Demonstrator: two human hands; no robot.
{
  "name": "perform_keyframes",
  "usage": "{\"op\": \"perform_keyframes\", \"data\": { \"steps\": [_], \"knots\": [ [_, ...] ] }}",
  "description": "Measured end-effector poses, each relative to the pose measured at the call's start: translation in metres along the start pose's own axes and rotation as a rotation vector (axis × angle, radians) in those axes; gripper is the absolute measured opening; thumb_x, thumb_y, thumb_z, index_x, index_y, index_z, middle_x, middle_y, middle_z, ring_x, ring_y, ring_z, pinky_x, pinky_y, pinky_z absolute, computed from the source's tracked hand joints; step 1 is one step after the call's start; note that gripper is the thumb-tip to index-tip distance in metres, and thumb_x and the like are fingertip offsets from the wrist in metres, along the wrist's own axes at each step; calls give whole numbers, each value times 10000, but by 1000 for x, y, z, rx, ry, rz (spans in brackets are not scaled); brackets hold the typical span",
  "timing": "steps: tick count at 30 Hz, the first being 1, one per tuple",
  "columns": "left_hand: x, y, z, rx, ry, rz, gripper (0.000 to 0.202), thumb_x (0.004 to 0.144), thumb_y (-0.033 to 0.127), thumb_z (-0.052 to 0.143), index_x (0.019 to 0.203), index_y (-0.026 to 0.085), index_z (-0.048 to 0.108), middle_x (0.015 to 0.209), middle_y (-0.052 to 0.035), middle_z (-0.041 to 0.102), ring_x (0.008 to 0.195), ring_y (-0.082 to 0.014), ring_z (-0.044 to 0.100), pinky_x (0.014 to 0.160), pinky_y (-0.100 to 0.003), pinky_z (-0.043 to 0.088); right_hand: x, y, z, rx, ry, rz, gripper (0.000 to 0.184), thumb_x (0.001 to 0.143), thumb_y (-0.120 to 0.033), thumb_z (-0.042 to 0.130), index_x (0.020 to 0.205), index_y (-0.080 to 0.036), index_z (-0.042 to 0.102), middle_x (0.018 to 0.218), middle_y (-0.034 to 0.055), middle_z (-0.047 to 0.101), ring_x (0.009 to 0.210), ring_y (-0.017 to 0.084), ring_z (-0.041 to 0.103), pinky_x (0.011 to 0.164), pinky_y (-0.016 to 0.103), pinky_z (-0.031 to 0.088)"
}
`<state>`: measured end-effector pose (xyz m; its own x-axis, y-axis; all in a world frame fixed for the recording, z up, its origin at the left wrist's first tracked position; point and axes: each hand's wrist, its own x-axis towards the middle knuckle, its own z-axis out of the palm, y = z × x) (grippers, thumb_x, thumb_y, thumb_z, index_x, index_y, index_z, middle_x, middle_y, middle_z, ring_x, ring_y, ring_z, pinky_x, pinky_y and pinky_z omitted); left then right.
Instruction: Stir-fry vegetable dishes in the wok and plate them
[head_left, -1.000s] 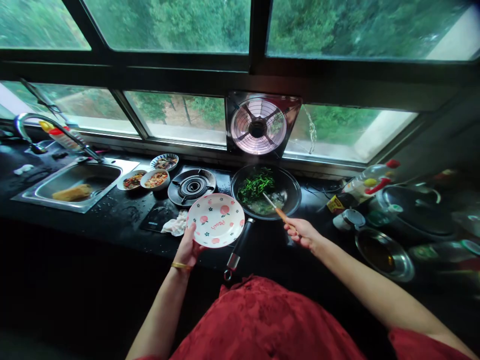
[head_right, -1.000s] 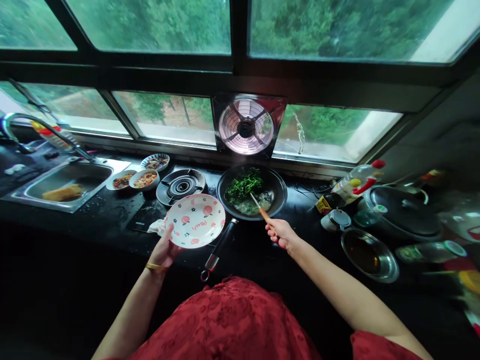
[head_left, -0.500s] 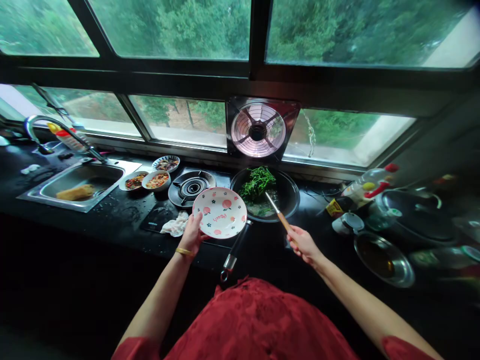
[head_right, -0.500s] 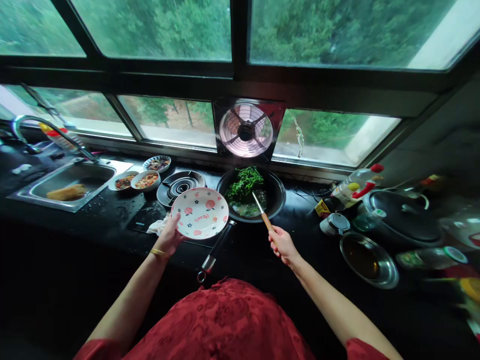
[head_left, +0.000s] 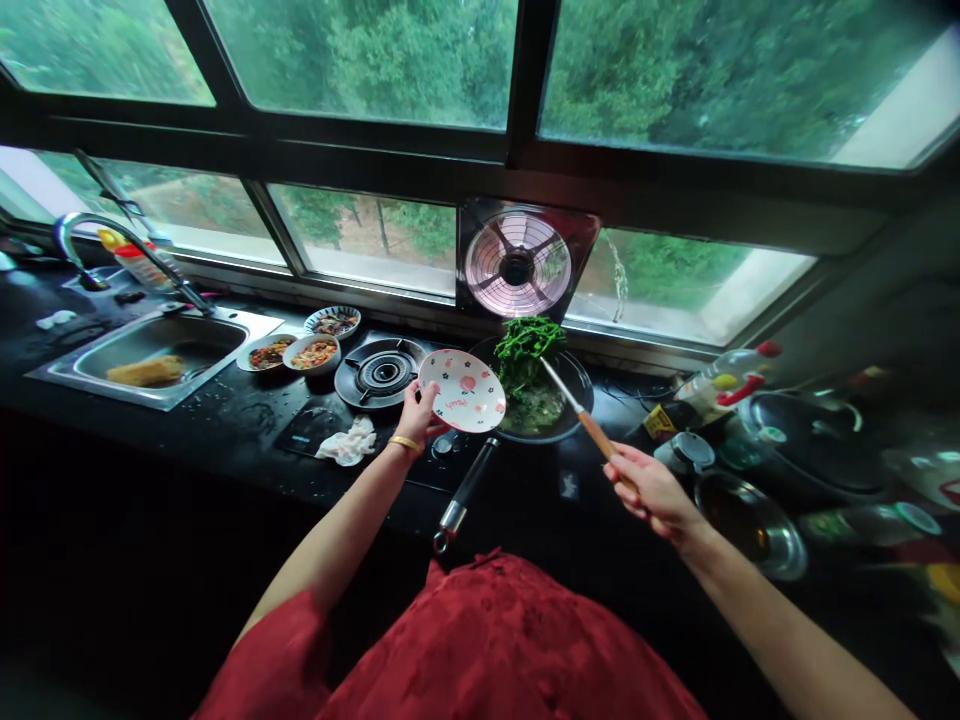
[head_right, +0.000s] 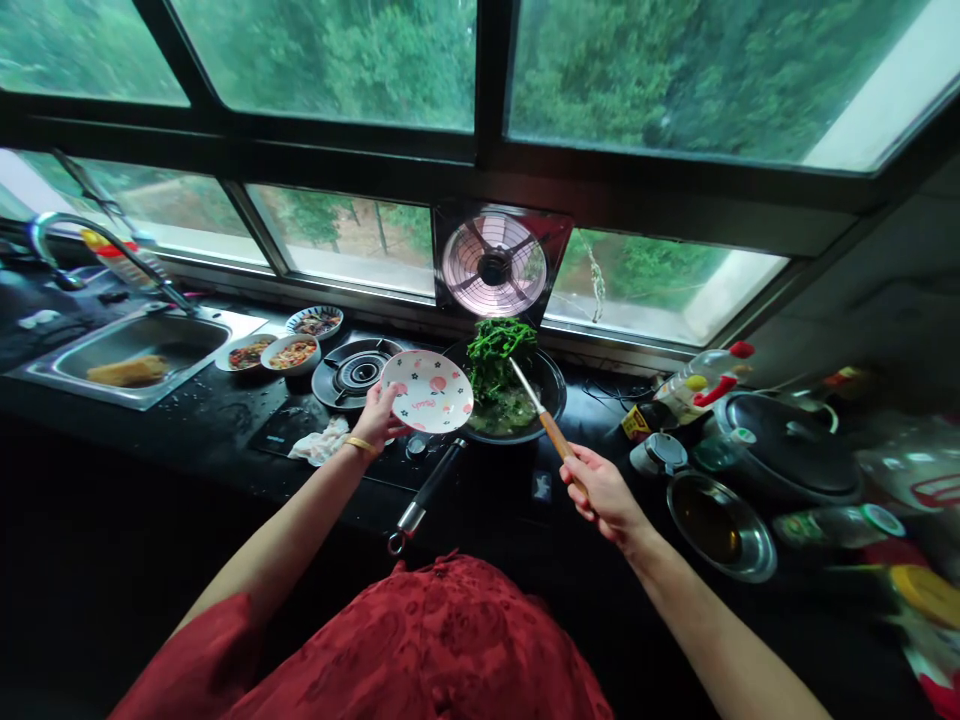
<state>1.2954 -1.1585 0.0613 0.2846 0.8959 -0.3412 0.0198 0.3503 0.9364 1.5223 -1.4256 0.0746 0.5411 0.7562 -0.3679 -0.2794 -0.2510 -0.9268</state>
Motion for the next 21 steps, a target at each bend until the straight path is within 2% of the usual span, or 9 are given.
{"op": "perform_keyframes", "data": {
  "steps": [7,12,17,21],
  "knots": [
    [19,5,31,22,-60,-28,592,914,527,486,1416,286,282,1074,-124,632,550,-147,624,573,-349,559,-32,-69,-8,-79,18,-51,327,733,-333,713,987,-189,566,684,-53,522,362,6,308,270,108,213],
    [35,7,59,-44,-76,-127,614,901,586,473,1406,280,306,1153,-163,622,670,-208,679,632,-385,568,-49,-102,-11,-105,17,-70,257,781,-291,659,1009,-203,581,686,-53,515,358,6,297,266,101,218],
    [42,2,81,-135,-132,-153,588,891,612,469,1357,273,350,1179,-156,626,723,-217,694,645,-386,582,-54,-107,-12,-179,28,-52,280,781,-306,654,1031,-205,579,690,-45,534,357,8,315,269,97,214],
    [42,-2,87,-147,-223,-118,534,913,608,422,1322,264,393,1039,-124,665,640,-188,676,610,-365,582,-50,-94,-10,-310,-22,-6,392,750,-342,670,1105,-197,590,668,-48,531,346,10,309,265,107,201]
  ]
}}
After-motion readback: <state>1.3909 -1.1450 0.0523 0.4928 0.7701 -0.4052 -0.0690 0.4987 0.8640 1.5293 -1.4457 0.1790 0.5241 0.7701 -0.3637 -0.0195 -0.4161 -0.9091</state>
